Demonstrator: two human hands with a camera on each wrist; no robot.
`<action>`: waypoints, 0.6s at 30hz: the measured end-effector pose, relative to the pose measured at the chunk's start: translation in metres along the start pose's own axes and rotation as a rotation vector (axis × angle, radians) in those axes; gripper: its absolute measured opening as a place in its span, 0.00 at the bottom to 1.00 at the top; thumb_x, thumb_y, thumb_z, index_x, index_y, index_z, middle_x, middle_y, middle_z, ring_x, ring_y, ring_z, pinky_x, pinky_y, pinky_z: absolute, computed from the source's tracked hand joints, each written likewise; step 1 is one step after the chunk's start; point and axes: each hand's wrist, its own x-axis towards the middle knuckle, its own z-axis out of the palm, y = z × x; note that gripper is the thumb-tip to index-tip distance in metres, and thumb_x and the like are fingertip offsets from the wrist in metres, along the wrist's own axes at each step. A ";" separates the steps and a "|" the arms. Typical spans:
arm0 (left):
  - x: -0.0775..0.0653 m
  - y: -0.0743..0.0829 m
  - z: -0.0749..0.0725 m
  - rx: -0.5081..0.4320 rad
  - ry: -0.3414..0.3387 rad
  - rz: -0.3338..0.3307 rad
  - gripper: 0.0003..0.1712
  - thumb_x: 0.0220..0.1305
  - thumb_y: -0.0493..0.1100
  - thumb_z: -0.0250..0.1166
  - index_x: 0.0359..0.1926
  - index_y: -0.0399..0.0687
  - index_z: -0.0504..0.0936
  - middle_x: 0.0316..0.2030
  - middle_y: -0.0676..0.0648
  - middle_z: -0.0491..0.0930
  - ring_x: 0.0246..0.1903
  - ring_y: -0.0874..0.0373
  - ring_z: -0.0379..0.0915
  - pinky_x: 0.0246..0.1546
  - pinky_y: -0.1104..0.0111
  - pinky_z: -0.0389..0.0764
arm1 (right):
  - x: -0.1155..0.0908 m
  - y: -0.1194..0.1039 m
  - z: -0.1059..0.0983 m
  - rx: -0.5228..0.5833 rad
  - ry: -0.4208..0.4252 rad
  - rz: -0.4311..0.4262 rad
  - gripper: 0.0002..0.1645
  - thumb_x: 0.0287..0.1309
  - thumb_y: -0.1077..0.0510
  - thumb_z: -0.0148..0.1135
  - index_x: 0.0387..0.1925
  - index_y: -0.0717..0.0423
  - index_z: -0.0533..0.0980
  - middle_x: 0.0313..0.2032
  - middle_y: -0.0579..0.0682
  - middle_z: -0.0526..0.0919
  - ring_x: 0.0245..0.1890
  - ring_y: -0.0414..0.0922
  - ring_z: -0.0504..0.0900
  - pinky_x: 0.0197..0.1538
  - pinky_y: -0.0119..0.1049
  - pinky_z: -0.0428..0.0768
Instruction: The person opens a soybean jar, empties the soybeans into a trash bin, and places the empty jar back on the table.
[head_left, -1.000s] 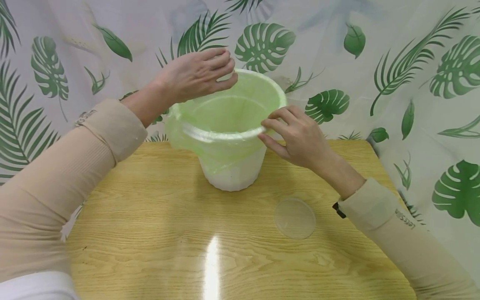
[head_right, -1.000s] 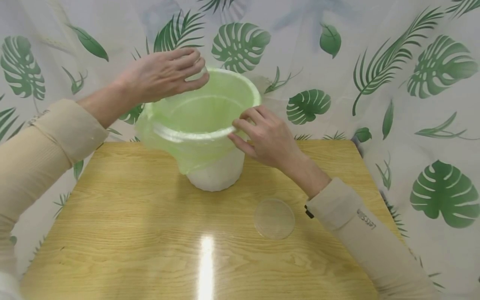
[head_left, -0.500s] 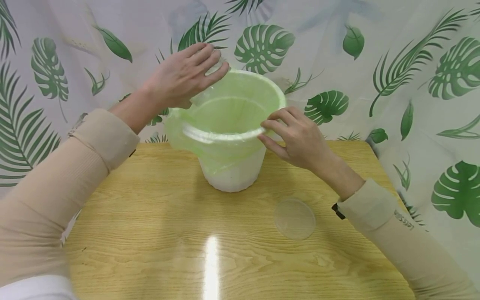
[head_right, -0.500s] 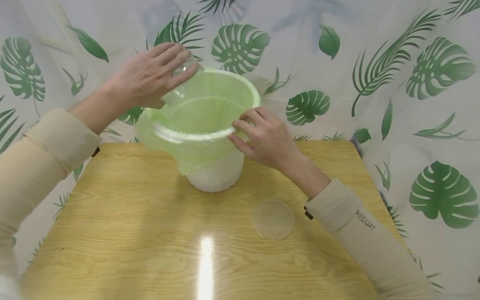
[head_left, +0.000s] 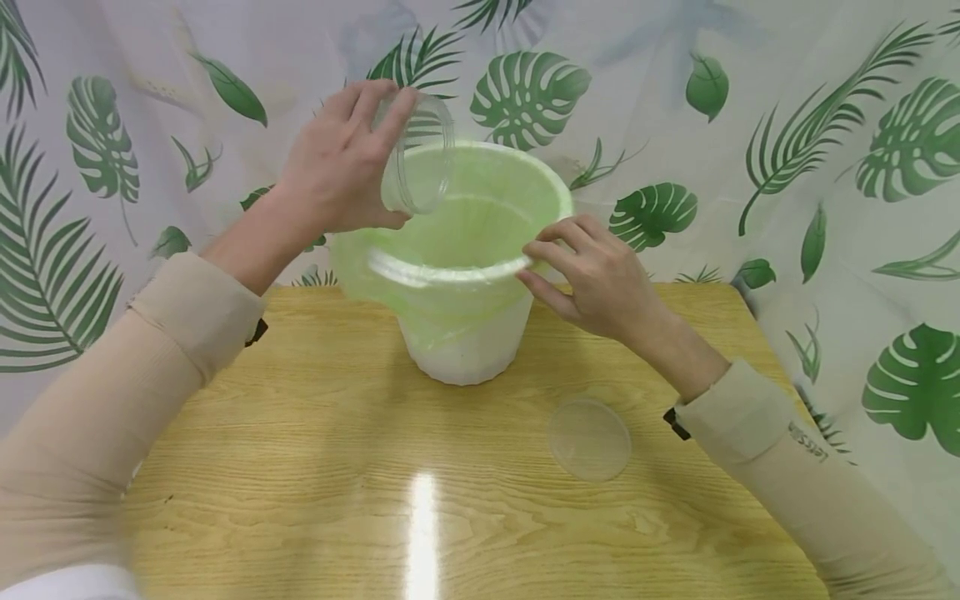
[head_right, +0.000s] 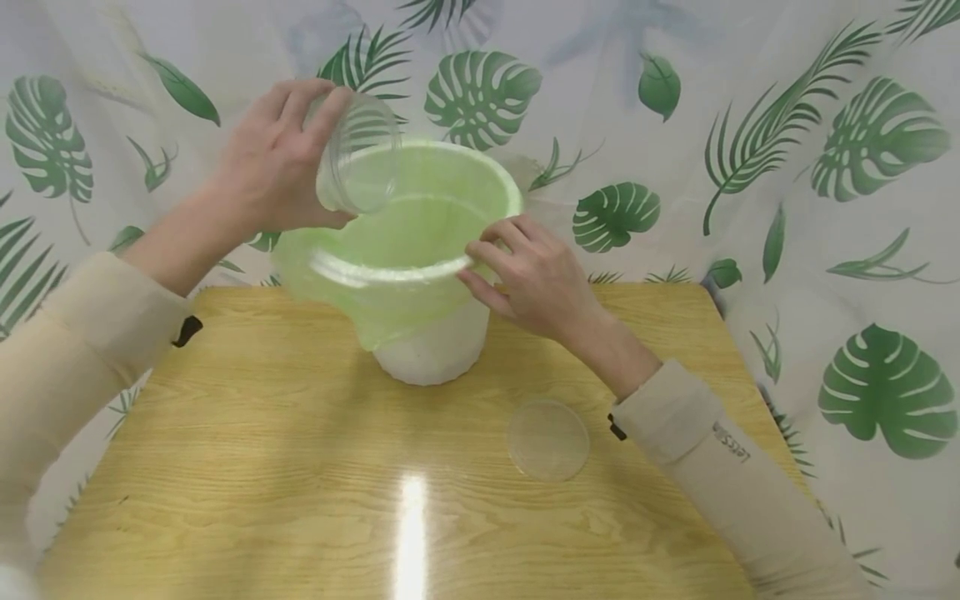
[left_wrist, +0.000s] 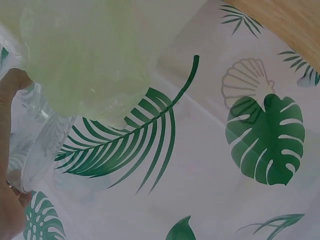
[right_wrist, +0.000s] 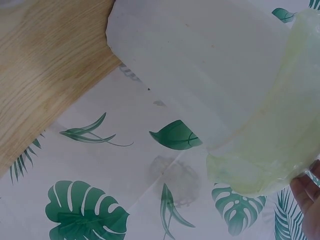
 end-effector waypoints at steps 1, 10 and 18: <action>-0.003 0.000 0.000 -0.037 0.005 -0.032 0.74 0.43 0.64 0.84 0.80 0.39 0.53 0.74 0.30 0.63 0.73 0.34 0.61 0.78 0.48 0.69 | 0.000 0.000 0.000 0.002 0.000 0.000 0.16 0.66 0.50 0.71 0.43 0.60 0.86 0.43 0.60 0.87 0.45 0.60 0.83 0.46 0.52 0.88; -0.029 0.003 -0.001 -0.371 0.094 -0.253 0.73 0.42 0.63 0.85 0.81 0.43 0.54 0.74 0.34 0.63 0.74 0.39 0.60 0.74 0.46 0.75 | 0.001 0.001 -0.001 0.001 -0.004 -0.010 0.16 0.65 0.51 0.70 0.44 0.60 0.86 0.43 0.60 0.88 0.45 0.60 0.84 0.47 0.52 0.88; -0.051 0.018 -0.003 -0.506 0.220 -0.300 0.74 0.37 0.66 0.86 0.79 0.41 0.59 0.66 0.35 0.70 0.65 0.41 0.67 0.68 0.47 0.78 | 0.000 0.002 0.000 0.008 -0.006 -0.011 0.16 0.65 0.51 0.70 0.44 0.60 0.86 0.43 0.60 0.88 0.45 0.60 0.84 0.47 0.52 0.88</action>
